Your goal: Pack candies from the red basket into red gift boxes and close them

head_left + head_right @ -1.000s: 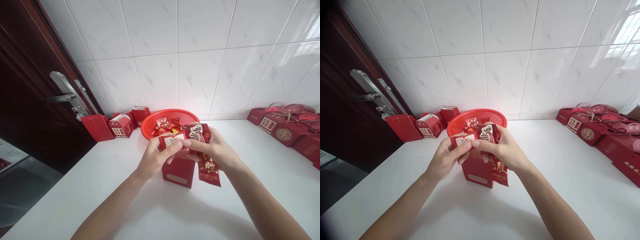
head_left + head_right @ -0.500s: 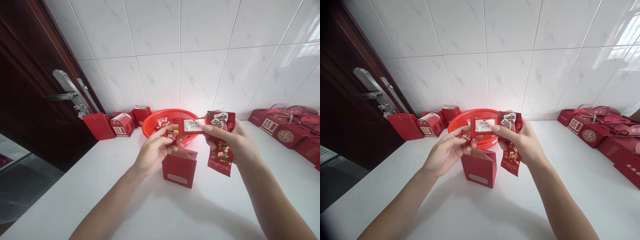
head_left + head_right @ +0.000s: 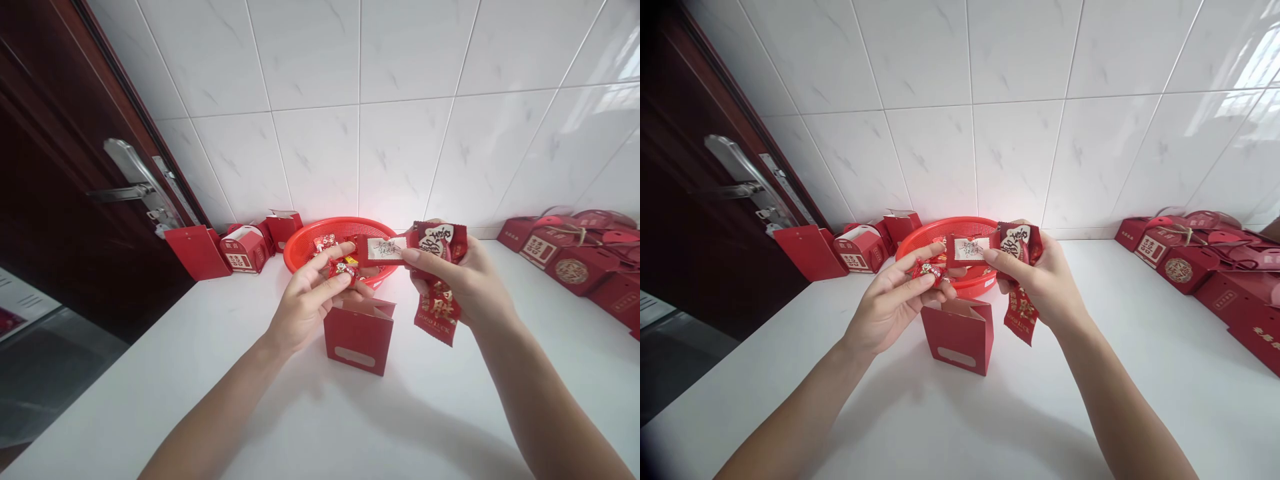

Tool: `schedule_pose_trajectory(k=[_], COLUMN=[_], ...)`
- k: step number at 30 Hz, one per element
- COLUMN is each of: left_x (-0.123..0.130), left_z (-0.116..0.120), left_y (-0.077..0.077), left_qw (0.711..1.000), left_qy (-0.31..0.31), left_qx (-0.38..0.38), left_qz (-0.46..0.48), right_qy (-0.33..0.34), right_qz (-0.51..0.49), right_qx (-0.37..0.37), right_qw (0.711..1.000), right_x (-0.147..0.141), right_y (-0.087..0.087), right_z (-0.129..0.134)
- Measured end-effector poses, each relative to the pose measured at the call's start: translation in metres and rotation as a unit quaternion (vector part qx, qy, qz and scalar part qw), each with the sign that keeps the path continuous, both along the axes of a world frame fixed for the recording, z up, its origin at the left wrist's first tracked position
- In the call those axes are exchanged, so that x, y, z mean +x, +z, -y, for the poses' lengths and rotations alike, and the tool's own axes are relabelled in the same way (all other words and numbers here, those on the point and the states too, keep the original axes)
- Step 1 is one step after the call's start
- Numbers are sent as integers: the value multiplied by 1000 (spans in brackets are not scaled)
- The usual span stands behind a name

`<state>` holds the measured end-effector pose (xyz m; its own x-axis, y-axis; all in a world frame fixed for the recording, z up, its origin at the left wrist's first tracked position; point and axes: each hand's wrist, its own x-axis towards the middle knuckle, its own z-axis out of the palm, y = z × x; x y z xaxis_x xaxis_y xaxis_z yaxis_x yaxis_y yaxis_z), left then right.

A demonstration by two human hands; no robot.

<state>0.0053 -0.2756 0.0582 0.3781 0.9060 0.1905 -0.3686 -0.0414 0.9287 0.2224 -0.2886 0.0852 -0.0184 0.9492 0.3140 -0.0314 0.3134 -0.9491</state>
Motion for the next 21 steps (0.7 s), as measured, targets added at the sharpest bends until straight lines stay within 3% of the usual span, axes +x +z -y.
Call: schedule_pose_trajectory(k=[12, 15, 21], left_x=[2, 2, 4], left_z=[-4, -2, 2], left_y=[-2, -3, -3], left_qw=[995, 994, 988], left_qy=[66, 62, 69], left_qx=[75, 87, 133], left_qz=[-25, -12, -35], right_qy=[-68, -33, 79], right_qz=[39, 49, 36], right_qx=[73, 69, -6], right_qw=[994, 996, 996], right_x=[-4, -9, -20], right_y=[-6, -8, -10], right_z=[-4, -3, 4])
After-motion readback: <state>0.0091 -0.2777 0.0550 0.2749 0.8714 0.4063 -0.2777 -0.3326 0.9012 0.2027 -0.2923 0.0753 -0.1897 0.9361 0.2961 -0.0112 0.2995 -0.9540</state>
